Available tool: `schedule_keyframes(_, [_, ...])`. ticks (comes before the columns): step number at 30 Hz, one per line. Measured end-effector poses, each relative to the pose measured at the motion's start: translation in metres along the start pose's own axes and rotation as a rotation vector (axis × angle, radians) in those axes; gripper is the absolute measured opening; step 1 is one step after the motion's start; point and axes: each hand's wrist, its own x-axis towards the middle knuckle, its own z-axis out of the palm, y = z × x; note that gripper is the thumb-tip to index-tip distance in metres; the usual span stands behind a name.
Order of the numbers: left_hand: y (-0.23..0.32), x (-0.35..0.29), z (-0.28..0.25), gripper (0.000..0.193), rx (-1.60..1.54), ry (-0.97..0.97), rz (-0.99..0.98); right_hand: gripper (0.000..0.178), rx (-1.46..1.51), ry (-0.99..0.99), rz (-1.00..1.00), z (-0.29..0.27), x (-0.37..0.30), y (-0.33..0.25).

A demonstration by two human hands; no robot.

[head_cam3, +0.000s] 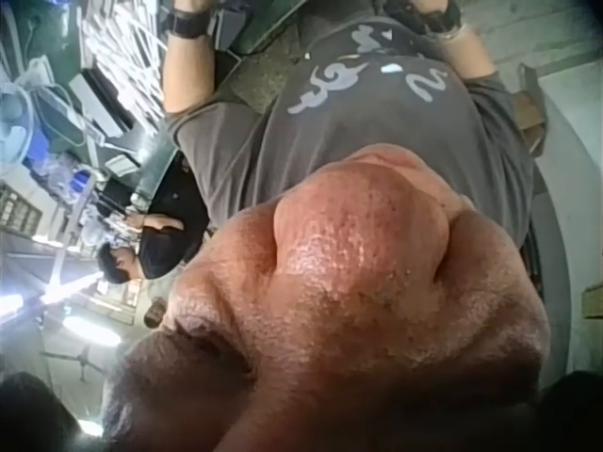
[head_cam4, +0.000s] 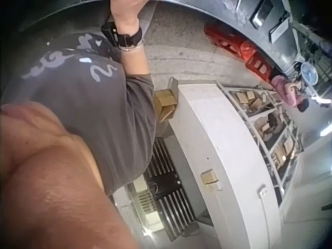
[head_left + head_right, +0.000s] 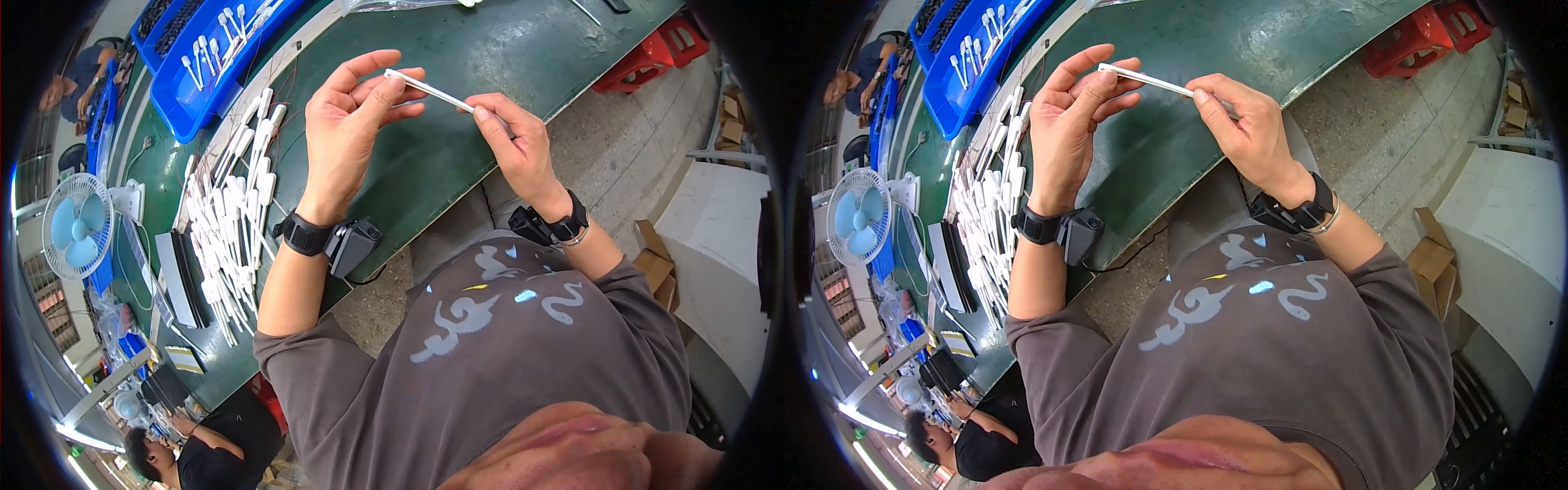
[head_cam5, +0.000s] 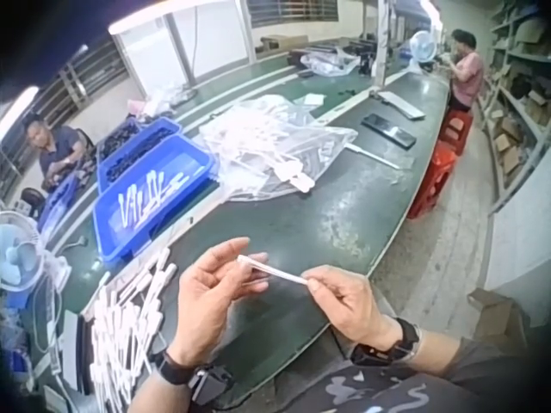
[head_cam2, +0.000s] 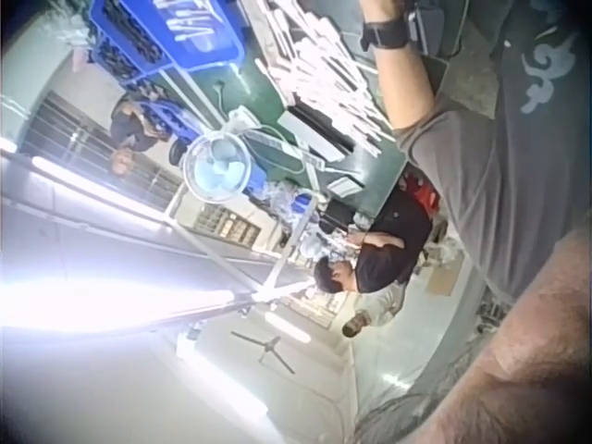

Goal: The person assembles antenna components by hand, inserting wires into white plastic housings and pressing the parts together. They pick up each housing and wire from the table, join them, and then place the completed units onto a growing pile of finished antennas.

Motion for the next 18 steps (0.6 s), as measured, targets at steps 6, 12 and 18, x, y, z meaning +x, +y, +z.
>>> schedule_keyframes(6, [-0.001, 0.000, 0.000, 0.036, -0.010, -0.031, 0.016, 0.020, 0.056, -0.019, -0.002, -0.002, -0.001, 0.001])
schedule_keyframes(12, [-0.004, -0.001, 0.002, 0.036, -0.003, -0.062, 0.044, 0.021, 0.131, -0.086, 0.051, -0.005, -0.004, 0.007])
schedule_keyframes(18, [-0.005, -0.007, 0.010, 0.036, 0.022, -0.039, 0.072, 0.021, 0.063, -0.058, 0.023, -0.003, -0.006, 0.004])
